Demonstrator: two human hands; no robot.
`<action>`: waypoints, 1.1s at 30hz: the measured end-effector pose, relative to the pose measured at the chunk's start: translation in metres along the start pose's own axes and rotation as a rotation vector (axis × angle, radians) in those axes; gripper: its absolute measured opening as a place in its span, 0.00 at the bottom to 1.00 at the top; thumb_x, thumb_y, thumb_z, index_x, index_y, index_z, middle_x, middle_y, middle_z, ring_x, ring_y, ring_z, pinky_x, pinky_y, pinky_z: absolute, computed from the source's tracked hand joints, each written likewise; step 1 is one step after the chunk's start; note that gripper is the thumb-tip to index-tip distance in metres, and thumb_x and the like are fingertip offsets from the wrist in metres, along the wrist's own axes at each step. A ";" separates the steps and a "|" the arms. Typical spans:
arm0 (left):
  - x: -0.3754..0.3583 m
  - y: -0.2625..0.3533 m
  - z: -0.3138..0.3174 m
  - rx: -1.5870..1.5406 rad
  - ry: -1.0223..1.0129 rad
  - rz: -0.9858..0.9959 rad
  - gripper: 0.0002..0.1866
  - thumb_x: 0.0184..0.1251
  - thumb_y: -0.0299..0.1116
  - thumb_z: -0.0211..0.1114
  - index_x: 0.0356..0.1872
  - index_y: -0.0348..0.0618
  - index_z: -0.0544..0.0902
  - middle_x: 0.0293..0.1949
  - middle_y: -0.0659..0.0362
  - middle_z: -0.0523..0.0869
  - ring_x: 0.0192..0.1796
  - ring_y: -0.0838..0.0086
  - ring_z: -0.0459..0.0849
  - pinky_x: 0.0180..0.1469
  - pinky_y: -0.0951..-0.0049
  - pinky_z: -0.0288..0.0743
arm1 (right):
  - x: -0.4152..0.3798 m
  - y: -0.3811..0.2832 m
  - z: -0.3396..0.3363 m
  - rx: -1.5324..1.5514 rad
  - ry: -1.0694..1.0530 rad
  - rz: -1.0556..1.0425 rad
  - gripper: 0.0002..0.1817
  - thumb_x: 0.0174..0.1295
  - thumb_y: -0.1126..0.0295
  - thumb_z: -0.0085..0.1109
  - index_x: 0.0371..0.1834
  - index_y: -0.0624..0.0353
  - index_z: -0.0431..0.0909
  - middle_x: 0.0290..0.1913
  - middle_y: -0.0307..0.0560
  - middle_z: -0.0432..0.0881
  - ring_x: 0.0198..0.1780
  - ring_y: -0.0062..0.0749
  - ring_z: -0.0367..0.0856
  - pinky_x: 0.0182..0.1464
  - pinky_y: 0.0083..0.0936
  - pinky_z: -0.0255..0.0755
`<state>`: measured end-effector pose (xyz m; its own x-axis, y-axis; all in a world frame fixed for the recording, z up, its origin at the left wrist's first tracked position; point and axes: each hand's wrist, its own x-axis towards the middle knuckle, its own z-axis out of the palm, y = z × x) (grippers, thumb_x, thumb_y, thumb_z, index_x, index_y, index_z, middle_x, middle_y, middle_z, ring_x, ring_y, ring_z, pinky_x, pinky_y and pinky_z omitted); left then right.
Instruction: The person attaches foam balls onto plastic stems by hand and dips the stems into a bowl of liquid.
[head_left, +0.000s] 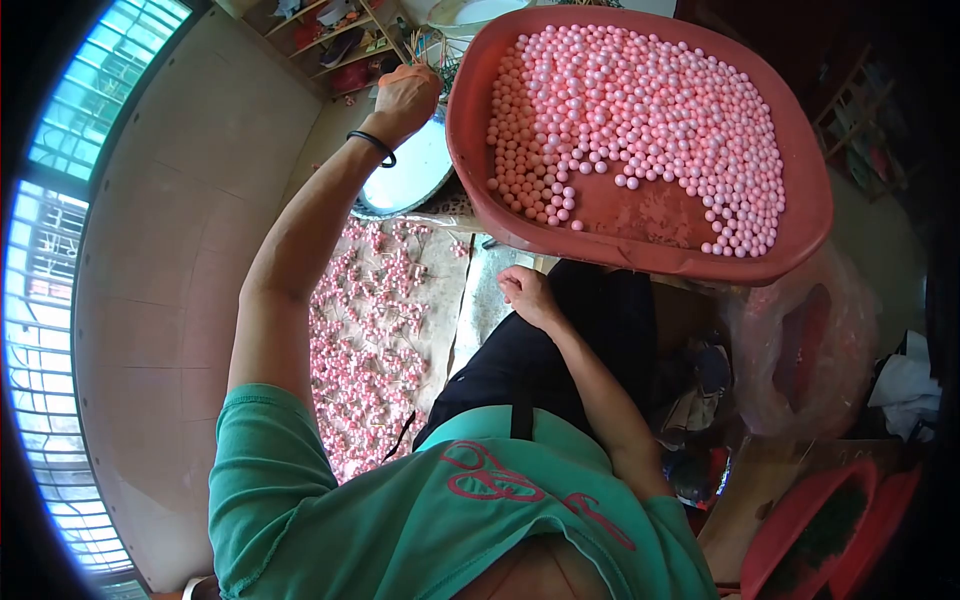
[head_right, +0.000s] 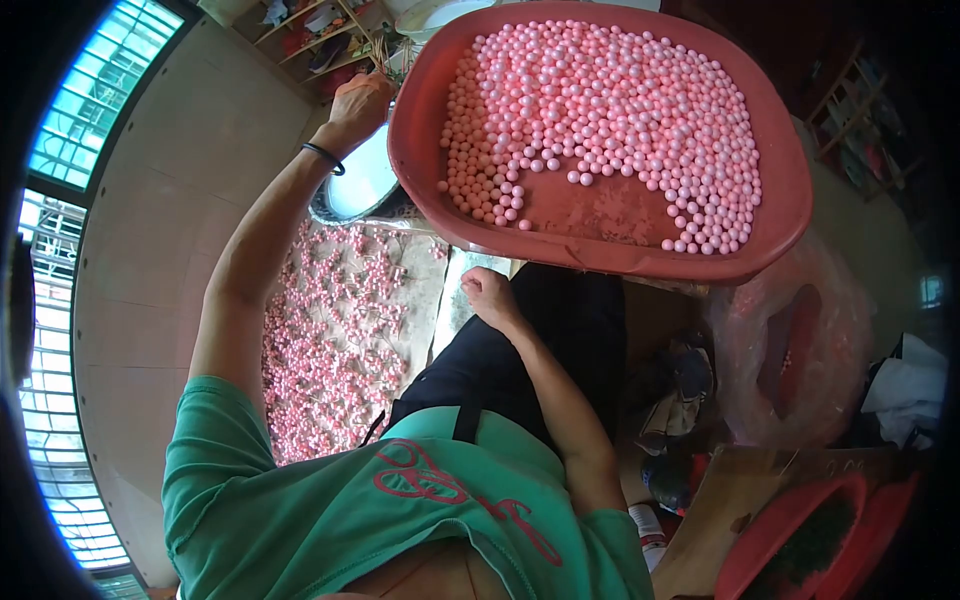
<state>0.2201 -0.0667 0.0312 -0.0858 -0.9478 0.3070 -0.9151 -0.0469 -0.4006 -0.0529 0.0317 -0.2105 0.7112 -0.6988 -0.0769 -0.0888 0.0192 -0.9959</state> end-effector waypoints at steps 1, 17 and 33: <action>0.000 0.002 0.000 -0.011 0.018 0.017 0.08 0.59 0.25 0.55 0.29 0.34 0.83 0.31 0.45 0.86 0.36 0.54 0.87 0.34 0.60 0.81 | 0.000 0.000 0.000 0.001 0.000 -0.003 0.06 0.60 0.74 0.58 0.36 0.65 0.79 0.26 0.44 0.81 0.25 0.25 0.80 0.30 0.24 0.74; 0.007 0.011 -0.003 0.177 -0.149 -0.063 0.06 0.55 0.28 0.61 0.30 0.39 0.85 0.35 0.52 0.85 0.41 0.57 0.84 0.36 0.61 0.79 | -0.001 0.007 -0.002 0.024 0.006 -0.053 0.06 0.60 0.74 0.58 0.36 0.65 0.79 0.26 0.45 0.81 0.25 0.26 0.80 0.30 0.24 0.75; -0.011 -0.038 0.005 -0.716 -0.035 -0.498 0.06 0.52 0.35 0.66 0.29 0.50 0.89 0.26 0.59 0.88 0.29 0.72 0.86 0.38 0.71 0.80 | -0.003 -0.001 -0.005 -0.003 -0.023 -0.014 0.06 0.60 0.74 0.58 0.38 0.65 0.80 0.27 0.45 0.82 0.26 0.26 0.81 0.31 0.24 0.75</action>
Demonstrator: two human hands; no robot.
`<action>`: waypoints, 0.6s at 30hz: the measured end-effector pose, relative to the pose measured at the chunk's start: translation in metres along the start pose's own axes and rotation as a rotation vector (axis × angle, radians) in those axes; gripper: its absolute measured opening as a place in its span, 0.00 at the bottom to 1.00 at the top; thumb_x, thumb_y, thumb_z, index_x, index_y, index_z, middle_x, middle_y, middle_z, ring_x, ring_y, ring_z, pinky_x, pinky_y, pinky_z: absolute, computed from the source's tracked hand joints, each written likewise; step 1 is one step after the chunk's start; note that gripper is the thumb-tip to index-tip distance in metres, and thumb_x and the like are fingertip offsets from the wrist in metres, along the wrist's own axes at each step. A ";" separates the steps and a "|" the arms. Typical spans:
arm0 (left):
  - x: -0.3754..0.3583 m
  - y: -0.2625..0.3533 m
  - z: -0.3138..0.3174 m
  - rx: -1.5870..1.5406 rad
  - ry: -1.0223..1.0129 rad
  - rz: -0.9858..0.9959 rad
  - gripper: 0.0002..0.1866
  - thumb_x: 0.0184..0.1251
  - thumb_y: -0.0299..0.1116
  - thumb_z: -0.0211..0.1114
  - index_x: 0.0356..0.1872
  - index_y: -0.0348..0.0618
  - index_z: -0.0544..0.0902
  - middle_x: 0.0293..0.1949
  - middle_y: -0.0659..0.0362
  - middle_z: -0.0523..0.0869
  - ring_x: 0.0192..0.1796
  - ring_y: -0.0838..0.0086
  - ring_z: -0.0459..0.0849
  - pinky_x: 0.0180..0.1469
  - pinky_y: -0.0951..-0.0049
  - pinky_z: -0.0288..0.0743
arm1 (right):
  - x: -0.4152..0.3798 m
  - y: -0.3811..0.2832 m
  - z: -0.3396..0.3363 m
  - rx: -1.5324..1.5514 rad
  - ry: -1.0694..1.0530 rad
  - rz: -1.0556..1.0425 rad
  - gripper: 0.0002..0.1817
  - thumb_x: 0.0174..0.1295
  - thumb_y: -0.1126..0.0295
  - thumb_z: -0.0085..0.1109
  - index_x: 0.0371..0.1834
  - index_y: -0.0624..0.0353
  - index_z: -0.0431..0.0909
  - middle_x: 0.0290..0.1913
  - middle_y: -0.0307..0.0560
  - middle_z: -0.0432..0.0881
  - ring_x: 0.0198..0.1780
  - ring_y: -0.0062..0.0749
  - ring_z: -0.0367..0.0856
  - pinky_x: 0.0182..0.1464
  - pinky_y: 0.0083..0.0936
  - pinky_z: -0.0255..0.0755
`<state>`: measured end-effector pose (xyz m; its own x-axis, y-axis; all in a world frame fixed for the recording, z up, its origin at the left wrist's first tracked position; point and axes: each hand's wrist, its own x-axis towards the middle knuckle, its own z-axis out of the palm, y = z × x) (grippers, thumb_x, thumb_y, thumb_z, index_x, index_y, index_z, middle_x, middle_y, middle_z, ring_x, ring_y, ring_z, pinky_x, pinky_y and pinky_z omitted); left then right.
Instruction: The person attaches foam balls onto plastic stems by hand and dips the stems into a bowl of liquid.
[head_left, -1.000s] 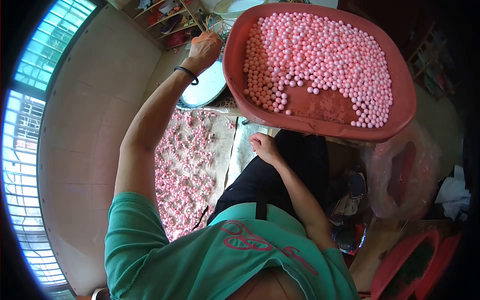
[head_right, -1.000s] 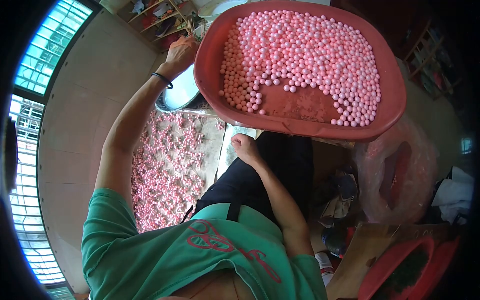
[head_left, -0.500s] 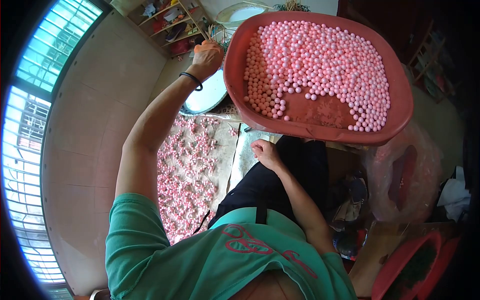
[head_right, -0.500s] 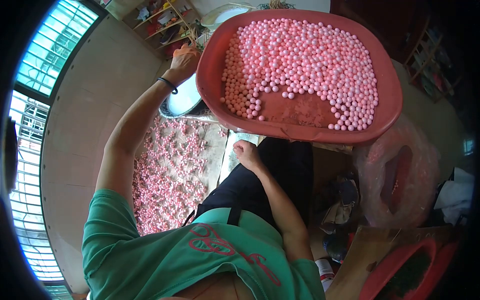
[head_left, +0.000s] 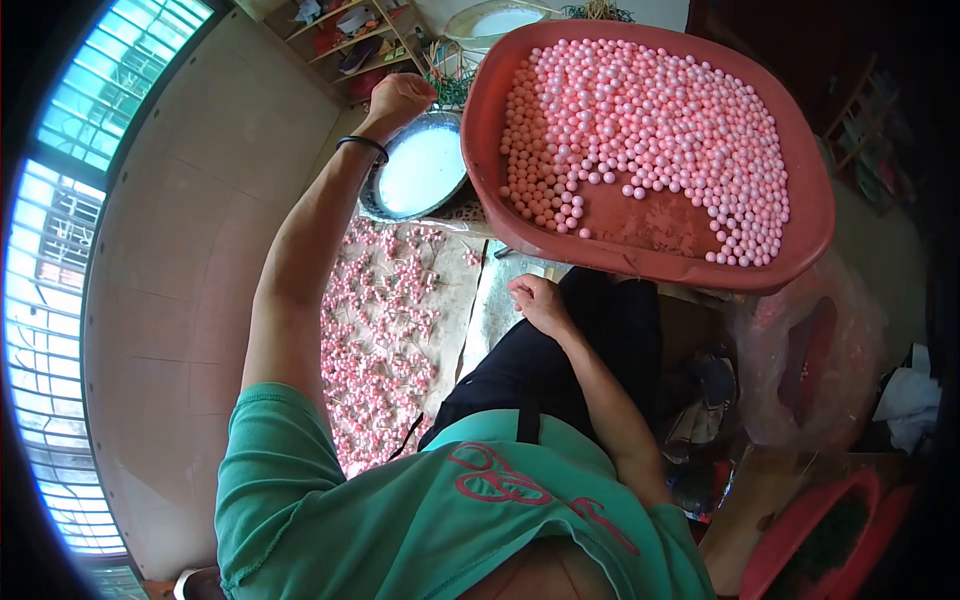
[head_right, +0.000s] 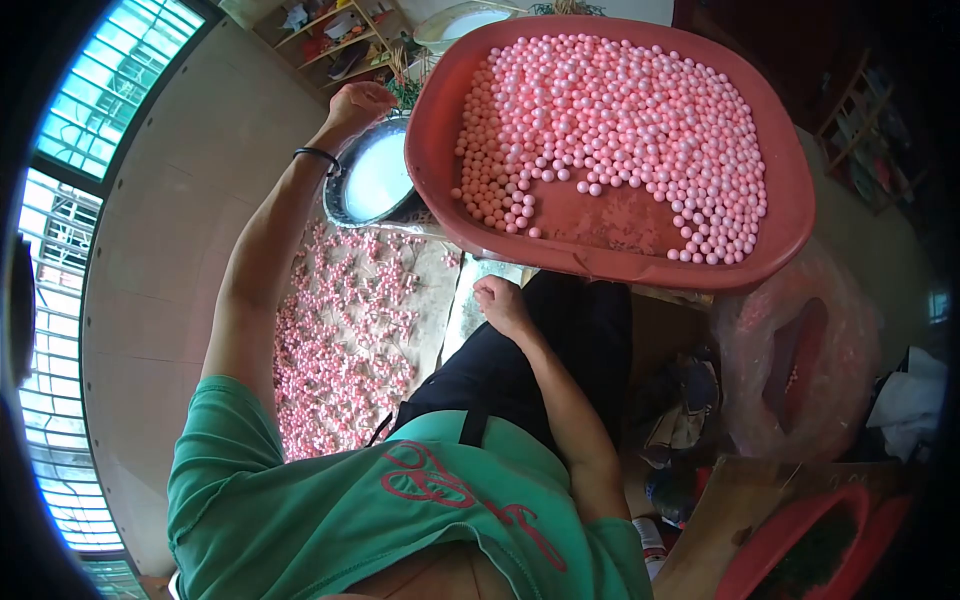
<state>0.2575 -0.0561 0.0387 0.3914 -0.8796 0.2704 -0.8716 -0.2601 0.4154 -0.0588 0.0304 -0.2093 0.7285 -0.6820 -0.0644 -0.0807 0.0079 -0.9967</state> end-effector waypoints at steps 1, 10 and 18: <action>-0.002 0.000 -0.002 -0.057 -0.011 -0.046 0.06 0.52 0.35 0.67 0.30 0.49 0.89 0.25 0.60 0.88 0.28 0.75 0.86 0.36 0.73 0.80 | 0.000 -0.001 0.000 -0.008 0.002 0.001 0.06 0.60 0.74 0.58 0.38 0.65 0.80 0.27 0.44 0.82 0.25 0.26 0.81 0.31 0.24 0.75; -0.025 -0.006 -0.010 -0.262 -0.060 -0.136 0.04 0.53 0.30 0.72 0.30 0.42 0.88 0.21 0.64 0.84 0.21 0.83 0.80 0.24 0.81 0.75 | 0.002 0.006 0.001 -0.035 0.005 -0.024 0.06 0.60 0.73 0.58 0.37 0.64 0.79 0.25 0.44 0.81 0.25 0.26 0.81 0.31 0.25 0.74; -0.052 -0.007 -0.013 -0.177 -0.133 -0.168 0.07 0.54 0.34 0.71 0.29 0.43 0.88 0.20 0.63 0.84 0.22 0.82 0.80 0.24 0.78 0.75 | 0.002 0.006 0.000 -0.040 0.010 -0.059 0.05 0.60 0.75 0.57 0.36 0.63 0.79 0.23 0.43 0.78 0.24 0.26 0.80 0.31 0.25 0.74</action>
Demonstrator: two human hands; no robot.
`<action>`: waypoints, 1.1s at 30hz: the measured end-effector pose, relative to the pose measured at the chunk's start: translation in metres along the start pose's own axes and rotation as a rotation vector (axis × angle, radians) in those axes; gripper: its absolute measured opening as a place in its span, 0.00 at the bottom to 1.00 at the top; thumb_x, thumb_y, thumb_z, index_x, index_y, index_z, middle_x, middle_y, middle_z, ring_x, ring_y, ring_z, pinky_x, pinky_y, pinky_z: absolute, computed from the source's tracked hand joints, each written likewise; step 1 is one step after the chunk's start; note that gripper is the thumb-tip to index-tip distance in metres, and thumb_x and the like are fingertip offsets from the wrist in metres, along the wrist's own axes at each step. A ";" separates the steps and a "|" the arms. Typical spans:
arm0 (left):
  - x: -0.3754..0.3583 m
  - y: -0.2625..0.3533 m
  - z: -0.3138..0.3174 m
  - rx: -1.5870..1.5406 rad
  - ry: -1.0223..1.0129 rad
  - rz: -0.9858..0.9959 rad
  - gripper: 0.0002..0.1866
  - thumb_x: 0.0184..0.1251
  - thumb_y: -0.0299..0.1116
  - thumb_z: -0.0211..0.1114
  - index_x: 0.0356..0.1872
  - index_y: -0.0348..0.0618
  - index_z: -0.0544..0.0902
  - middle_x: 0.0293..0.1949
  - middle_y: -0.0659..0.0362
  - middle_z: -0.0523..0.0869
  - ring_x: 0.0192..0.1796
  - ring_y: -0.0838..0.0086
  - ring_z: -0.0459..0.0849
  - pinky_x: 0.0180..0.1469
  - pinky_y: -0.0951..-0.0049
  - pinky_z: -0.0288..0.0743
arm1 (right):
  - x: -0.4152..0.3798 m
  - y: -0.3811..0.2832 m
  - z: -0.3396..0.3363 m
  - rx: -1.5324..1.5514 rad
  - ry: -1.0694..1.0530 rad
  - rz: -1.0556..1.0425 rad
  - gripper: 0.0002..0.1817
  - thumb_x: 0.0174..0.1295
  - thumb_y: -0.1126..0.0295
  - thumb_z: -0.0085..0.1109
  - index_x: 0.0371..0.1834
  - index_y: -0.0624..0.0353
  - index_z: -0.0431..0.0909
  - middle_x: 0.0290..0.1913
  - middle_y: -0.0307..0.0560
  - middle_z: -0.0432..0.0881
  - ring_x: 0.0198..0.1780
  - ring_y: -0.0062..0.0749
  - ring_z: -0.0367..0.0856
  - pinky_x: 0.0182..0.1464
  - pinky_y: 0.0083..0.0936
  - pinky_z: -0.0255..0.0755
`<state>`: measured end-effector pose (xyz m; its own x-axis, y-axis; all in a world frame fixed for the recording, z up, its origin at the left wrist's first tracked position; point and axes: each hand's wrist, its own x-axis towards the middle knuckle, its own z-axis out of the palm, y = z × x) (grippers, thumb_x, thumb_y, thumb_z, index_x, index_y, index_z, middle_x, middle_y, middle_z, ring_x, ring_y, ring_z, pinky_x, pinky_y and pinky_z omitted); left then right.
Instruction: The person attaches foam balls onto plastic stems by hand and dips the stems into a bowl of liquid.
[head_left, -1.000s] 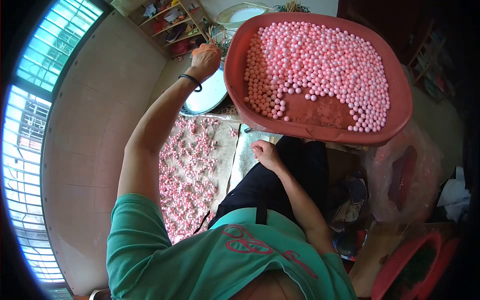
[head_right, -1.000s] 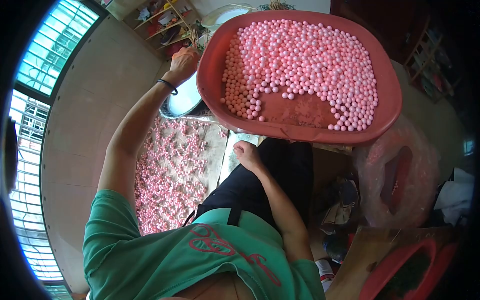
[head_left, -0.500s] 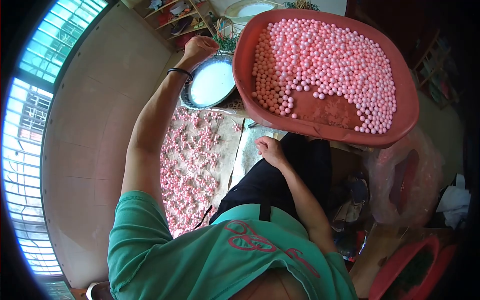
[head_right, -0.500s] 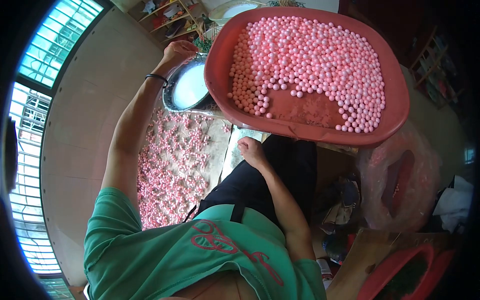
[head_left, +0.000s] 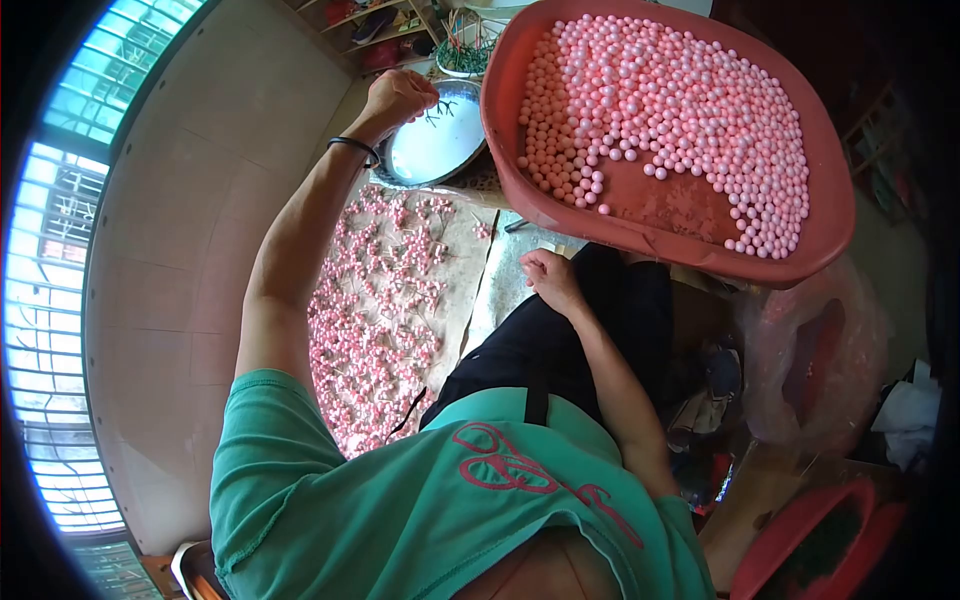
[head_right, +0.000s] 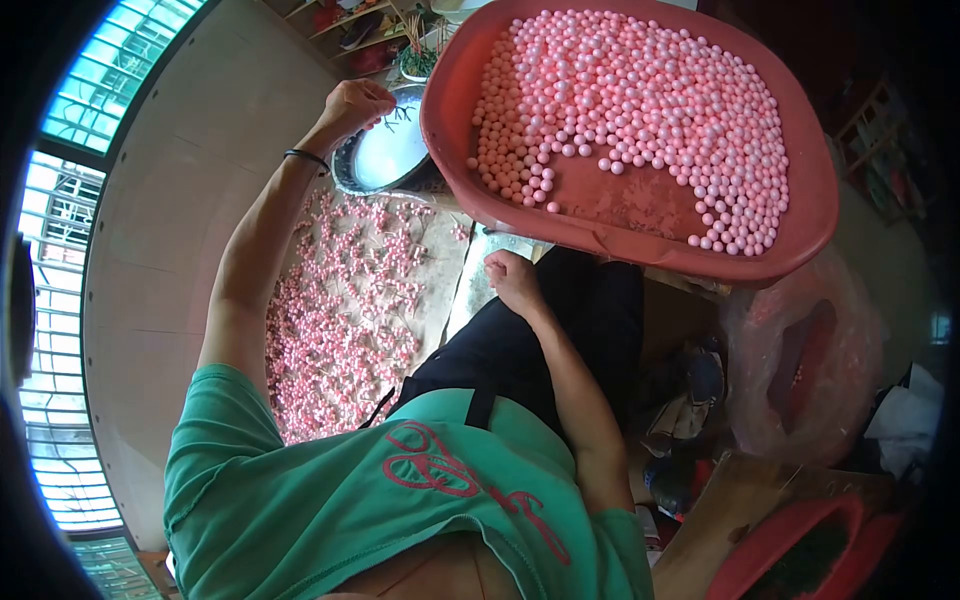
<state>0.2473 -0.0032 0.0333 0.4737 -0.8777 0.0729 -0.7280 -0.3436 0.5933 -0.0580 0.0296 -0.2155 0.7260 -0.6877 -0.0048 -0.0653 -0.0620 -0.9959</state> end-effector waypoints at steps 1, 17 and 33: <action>-0.003 -0.001 0.000 0.025 0.000 -0.008 0.07 0.53 0.35 0.71 0.29 0.43 0.88 0.21 0.63 0.84 0.22 0.82 0.81 0.25 0.78 0.76 | 0.000 0.000 0.000 -0.003 0.003 -0.004 0.05 0.60 0.75 0.57 0.36 0.63 0.79 0.23 0.43 0.78 0.24 0.26 0.79 0.30 0.25 0.74; -0.040 0.000 -0.005 -0.229 -0.055 -0.133 0.10 0.62 0.35 0.69 0.40 0.41 0.86 0.36 0.60 0.88 0.39 0.77 0.85 0.44 0.73 0.80 | 0.001 0.001 0.001 0.024 -0.009 0.008 0.03 0.61 0.76 0.58 0.36 0.64 0.78 0.22 0.41 0.75 0.23 0.24 0.78 0.29 0.24 0.73; -0.042 -0.002 0.001 -0.298 -0.106 -0.156 0.09 0.64 0.33 0.69 0.40 0.39 0.85 0.34 0.60 0.87 0.36 0.78 0.85 0.39 0.77 0.80 | 0.000 0.005 -0.001 -0.002 -0.040 -0.011 0.06 0.63 0.76 0.56 0.40 0.65 0.78 0.26 0.37 0.76 0.26 0.21 0.78 0.30 0.20 0.74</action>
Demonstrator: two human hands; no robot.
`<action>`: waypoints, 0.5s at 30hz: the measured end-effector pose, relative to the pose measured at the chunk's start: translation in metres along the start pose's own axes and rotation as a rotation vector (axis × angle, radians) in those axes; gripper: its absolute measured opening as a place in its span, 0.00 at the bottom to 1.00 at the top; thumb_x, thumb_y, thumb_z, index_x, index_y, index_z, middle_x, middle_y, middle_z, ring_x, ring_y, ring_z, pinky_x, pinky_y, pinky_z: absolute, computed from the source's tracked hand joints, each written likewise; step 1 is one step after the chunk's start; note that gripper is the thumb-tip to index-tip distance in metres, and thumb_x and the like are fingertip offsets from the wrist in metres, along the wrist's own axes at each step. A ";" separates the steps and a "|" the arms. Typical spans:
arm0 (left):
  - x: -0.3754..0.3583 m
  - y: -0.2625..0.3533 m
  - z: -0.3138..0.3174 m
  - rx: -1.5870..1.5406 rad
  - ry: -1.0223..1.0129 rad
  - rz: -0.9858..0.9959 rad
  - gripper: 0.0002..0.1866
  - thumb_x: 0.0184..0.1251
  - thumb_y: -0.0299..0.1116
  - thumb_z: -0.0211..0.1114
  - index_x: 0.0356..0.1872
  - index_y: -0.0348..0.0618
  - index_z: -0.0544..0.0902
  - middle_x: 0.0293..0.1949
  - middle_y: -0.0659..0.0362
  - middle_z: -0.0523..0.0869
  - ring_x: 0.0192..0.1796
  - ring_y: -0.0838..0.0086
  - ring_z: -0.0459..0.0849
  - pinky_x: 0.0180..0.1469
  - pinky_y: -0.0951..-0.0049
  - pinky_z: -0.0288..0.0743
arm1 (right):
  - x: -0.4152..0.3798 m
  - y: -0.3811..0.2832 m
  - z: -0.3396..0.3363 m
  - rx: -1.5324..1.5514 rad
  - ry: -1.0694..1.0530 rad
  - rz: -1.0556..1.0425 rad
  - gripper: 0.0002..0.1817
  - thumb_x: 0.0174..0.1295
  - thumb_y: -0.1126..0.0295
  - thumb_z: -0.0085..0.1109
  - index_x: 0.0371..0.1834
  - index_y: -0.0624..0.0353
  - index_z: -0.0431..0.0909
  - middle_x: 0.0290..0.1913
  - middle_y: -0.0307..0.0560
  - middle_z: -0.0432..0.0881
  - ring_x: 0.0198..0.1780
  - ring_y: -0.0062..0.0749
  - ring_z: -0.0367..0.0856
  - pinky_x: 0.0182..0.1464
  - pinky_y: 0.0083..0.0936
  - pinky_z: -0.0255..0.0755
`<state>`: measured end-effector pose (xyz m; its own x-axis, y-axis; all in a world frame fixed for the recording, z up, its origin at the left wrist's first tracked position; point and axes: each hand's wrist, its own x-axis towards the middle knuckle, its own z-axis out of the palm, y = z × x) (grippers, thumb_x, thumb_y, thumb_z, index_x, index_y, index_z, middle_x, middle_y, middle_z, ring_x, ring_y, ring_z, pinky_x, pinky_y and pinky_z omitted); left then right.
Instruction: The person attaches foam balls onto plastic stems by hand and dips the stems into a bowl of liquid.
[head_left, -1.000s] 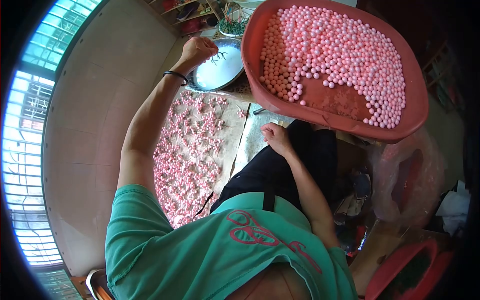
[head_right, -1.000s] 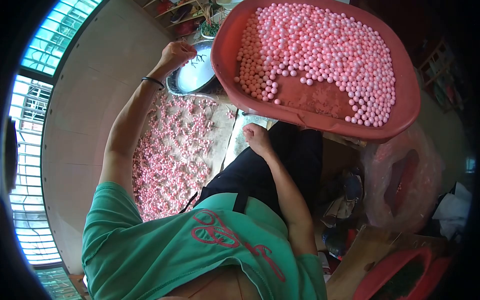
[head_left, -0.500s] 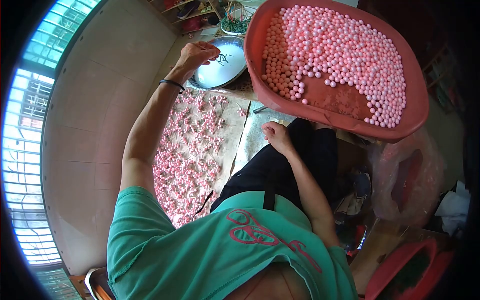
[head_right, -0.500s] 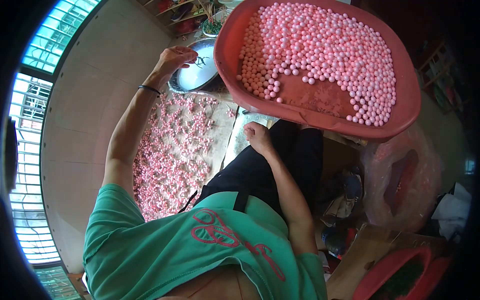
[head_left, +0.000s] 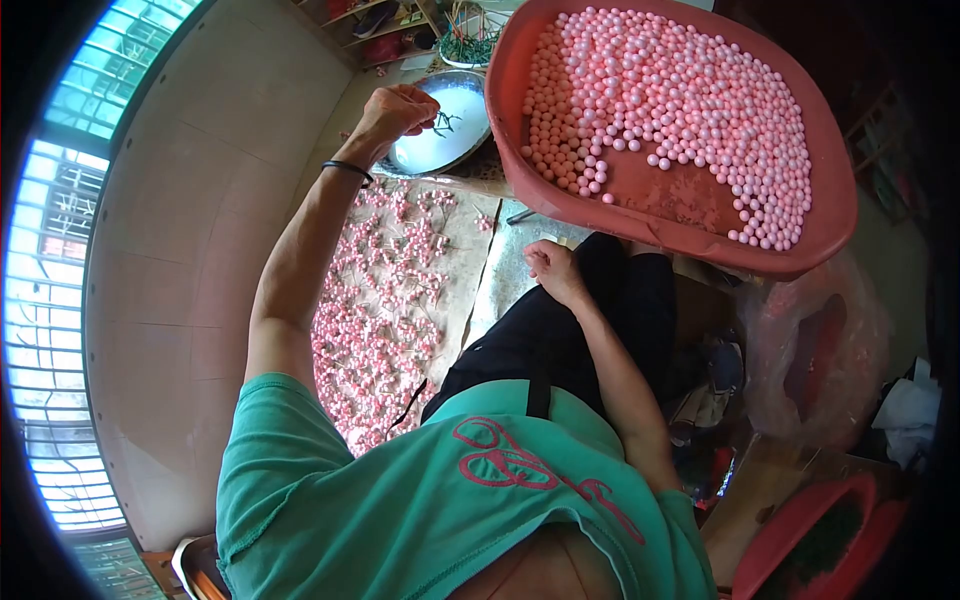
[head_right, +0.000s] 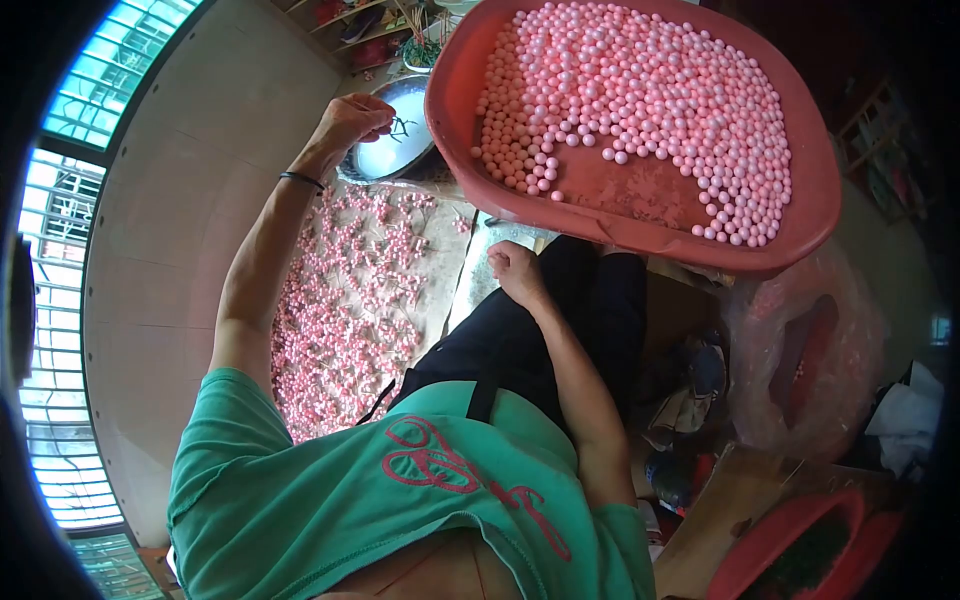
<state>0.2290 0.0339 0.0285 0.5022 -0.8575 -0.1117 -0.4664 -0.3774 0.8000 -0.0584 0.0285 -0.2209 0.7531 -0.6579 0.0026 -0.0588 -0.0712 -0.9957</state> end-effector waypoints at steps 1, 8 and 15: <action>0.000 0.000 0.000 0.007 -0.003 -0.011 0.09 0.64 0.33 0.68 0.40 0.39 0.85 0.34 0.60 0.88 0.36 0.78 0.85 0.38 0.77 0.80 | 0.000 0.000 0.000 0.003 0.002 -0.003 0.05 0.63 0.76 0.56 0.40 0.65 0.78 0.26 0.37 0.76 0.26 0.20 0.78 0.30 0.19 0.74; 0.001 -0.002 0.001 0.006 -0.032 -0.025 0.07 0.64 0.31 0.68 0.39 0.40 0.85 0.33 0.60 0.88 0.34 0.79 0.85 0.36 0.78 0.80 | -0.001 0.000 -0.001 -0.016 0.003 -0.022 0.05 0.62 0.77 0.57 0.40 0.65 0.78 0.25 0.36 0.74 0.25 0.20 0.78 0.30 0.20 0.74; 0.001 -0.010 0.001 -0.015 -0.063 -0.026 0.06 0.61 0.28 0.69 0.37 0.38 0.84 0.30 0.61 0.86 0.30 0.81 0.81 0.32 0.81 0.77 | -0.001 -0.003 0.001 0.029 0.034 -0.025 0.04 0.60 0.77 0.58 0.37 0.64 0.79 0.23 0.42 0.78 0.24 0.25 0.78 0.30 0.23 0.73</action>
<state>0.2337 0.0362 0.0199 0.4671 -0.8679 -0.1689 -0.4429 -0.3950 0.8049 -0.0585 0.0298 -0.2176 0.7315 -0.6812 0.0298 -0.0210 -0.0661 -0.9976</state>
